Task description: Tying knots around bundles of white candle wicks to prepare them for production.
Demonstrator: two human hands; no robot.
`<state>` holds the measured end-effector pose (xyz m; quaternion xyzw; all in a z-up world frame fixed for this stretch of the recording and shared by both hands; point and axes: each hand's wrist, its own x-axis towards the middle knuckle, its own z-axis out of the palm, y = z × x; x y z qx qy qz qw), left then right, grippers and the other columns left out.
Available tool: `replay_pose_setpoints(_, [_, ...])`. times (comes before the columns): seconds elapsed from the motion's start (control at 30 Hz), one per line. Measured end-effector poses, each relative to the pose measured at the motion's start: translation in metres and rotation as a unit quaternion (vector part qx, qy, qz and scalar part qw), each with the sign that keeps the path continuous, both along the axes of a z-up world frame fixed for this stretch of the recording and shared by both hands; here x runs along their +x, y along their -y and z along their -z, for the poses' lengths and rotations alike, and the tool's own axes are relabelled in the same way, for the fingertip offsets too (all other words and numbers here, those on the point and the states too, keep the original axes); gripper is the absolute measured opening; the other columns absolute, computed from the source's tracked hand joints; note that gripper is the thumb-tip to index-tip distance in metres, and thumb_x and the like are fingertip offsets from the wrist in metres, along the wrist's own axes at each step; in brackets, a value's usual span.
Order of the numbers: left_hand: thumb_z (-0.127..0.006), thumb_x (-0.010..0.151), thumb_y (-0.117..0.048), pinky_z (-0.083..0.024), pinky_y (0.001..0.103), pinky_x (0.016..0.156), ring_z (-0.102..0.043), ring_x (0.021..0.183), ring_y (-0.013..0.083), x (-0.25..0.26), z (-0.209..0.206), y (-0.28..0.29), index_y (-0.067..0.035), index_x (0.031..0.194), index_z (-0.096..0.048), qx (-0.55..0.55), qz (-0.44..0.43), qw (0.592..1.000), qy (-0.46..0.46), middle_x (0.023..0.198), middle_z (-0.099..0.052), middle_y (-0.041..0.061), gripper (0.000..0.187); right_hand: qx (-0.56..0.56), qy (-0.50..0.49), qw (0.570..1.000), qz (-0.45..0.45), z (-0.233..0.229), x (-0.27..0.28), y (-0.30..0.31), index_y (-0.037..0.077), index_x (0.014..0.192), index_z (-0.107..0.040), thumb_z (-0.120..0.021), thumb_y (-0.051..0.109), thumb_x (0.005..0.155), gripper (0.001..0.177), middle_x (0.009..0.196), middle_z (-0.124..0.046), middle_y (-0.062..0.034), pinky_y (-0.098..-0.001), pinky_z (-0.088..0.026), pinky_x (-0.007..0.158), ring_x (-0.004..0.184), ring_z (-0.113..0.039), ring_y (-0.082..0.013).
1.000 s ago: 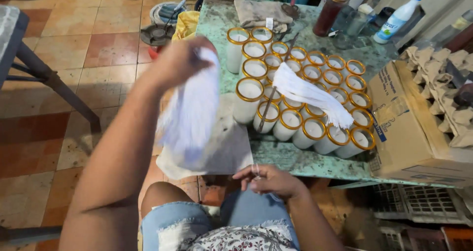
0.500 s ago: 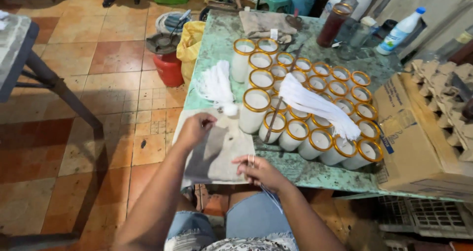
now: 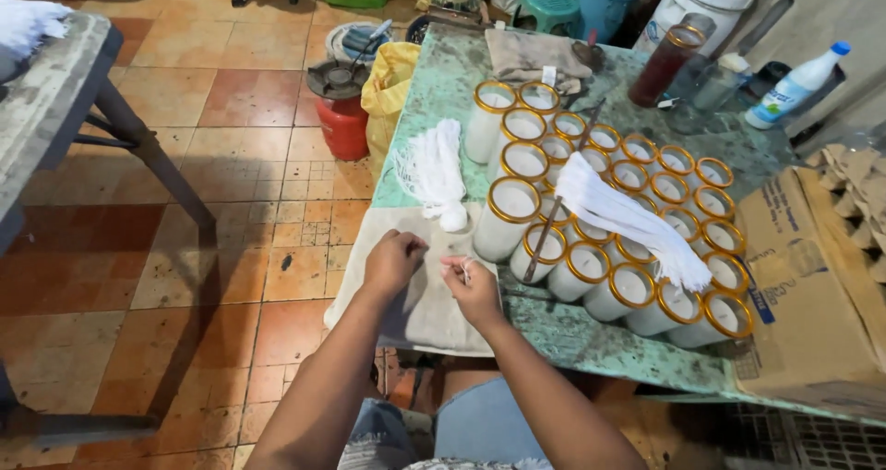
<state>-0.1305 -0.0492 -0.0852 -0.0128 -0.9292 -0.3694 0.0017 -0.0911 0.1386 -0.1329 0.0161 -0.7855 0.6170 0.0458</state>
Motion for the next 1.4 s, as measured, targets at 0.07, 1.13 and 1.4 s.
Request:
replay_pose_setpoints(0.07, [-0.067,0.094,-0.024,-0.059,0.041,0.084,-0.071,0.101,0.0287,-0.007,-0.021,-0.005,-0.019,0.108,-0.074,-0.026,-0.001,0.999,0.020,0.106,-0.067,0.006,0.016,0.007,-0.015,1.000,0.015,0.010,-0.001,-0.001,0.011,0.109,-0.081,-0.078,0.016,0.089,0.021,0.079,-0.075,-0.0065,-0.0240,-0.054,0.046,0.051,-0.068,-0.0141])
replay_pose_setpoints(1.13, [-0.058,0.089,-0.002,-0.050,0.027,0.052,-0.059,0.062,0.0145,-0.072,0.038,0.012,-0.009,0.092,-0.069,0.405,-0.209,0.887,-0.071,0.077,-0.065,0.006,0.013,0.304,-0.134,0.942,0.044,-0.012,-0.049,0.033,0.016,0.142,-0.062,-0.076,0.026,0.084,0.060,0.154,-0.049,-0.0076,-0.0399,-0.054,0.105,0.131,-0.060,-0.0279])
replay_pose_setpoints(1.4, [-0.071,0.090,-0.017,-0.059,0.043,0.080,-0.074,0.095,0.0324,-0.079,0.025,0.035,-0.012,0.099,-0.077,0.169,-0.077,0.982,-0.036,0.094,-0.076,0.012,0.012,0.310,-0.135,0.940,0.052,-0.005,-0.048,0.036,0.024,0.137,-0.065,-0.078,0.033,0.081,0.058,0.158,-0.044,-0.0019,-0.0407,-0.055,0.104,0.133,-0.058,-0.0267])
